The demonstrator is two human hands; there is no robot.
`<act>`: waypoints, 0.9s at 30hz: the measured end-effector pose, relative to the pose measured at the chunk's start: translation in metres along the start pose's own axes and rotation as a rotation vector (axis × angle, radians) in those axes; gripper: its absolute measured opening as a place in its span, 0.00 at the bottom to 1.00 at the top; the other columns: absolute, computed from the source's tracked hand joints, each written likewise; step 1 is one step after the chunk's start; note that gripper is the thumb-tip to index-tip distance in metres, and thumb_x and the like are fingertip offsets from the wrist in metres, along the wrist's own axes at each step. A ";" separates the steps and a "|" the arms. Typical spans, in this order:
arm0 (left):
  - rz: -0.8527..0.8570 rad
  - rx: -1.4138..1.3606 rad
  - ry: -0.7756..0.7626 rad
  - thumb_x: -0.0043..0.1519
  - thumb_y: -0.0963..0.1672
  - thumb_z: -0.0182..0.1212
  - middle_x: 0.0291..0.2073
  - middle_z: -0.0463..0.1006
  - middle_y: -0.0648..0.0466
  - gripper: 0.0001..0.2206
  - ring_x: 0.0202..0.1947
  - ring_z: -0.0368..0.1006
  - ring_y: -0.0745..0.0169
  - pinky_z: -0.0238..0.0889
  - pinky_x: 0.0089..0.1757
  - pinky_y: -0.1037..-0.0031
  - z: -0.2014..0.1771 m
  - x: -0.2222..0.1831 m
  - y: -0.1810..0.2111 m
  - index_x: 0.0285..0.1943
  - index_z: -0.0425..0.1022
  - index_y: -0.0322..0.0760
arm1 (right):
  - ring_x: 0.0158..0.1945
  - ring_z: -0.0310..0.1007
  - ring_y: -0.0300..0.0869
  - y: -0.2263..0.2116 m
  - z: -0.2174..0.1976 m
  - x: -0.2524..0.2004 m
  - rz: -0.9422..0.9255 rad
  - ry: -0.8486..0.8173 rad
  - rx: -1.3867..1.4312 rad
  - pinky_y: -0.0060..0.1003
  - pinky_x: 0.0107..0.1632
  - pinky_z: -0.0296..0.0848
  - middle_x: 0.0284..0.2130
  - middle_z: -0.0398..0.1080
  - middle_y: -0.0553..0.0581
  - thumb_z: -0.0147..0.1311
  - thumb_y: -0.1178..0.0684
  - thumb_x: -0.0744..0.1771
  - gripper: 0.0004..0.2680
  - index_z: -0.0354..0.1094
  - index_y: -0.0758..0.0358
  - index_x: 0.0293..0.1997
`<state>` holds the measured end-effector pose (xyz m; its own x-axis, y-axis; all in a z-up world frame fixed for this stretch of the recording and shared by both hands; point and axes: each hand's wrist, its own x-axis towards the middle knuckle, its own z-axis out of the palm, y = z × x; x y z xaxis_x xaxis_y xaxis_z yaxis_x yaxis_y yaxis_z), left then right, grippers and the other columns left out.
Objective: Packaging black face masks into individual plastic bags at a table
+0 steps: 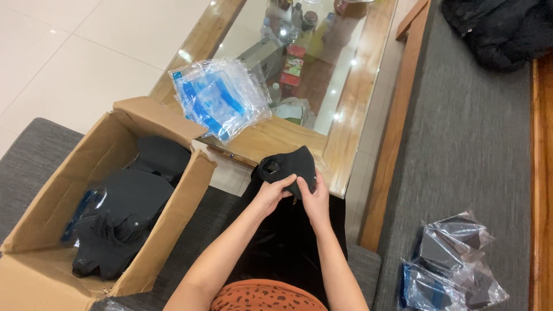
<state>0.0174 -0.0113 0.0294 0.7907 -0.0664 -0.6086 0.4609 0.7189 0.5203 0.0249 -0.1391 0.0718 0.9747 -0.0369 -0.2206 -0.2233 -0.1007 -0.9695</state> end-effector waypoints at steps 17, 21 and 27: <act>0.214 0.074 0.080 0.58 0.42 0.76 0.74 0.58 0.44 0.40 0.65 0.65 0.36 0.74 0.53 0.49 -0.035 0.037 -0.037 0.78 0.55 0.38 | 0.53 0.72 0.55 0.004 0.002 -0.024 -0.528 0.137 -0.735 0.44 0.49 0.79 0.58 0.62 0.67 0.49 0.53 0.70 0.19 0.58 0.63 0.71; 0.246 0.118 0.094 0.58 0.43 0.76 0.68 0.69 0.46 0.35 0.59 0.72 0.40 0.77 0.49 0.53 -0.039 0.041 -0.041 0.75 0.62 0.38 | 0.57 0.69 0.58 -0.007 0.005 -0.030 -0.612 0.132 -0.778 0.46 0.48 0.78 0.59 0.59 0.69 0.47 0.56 0.71 0.20 0.54 0.65 0.73; 0.248 0.152 0.113 0.56 0.44 0.78 0.63 0.73 0.48 0.34 0.55 0.76 0.48 0.80 0.44 0.63 -0.032 0.036 -0.041 0.72 0.66 0.37 | 0.46 0.66 0.42 0.015 0.004 -0.020 -0.740 0.269 -0.812 0.30 0.43 0.73 0.42 0.62 0.46 0.57 0.55 0.67 0.09 0.73 0.53 0.51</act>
<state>0.0146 -0.0209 -0.0330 0.8408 0.1811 -0.5102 0.3213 0.5915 0.7395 0.0025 -0.1360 0.0611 0.8583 0.0975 0.5038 0.3693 -0.7991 -0.4745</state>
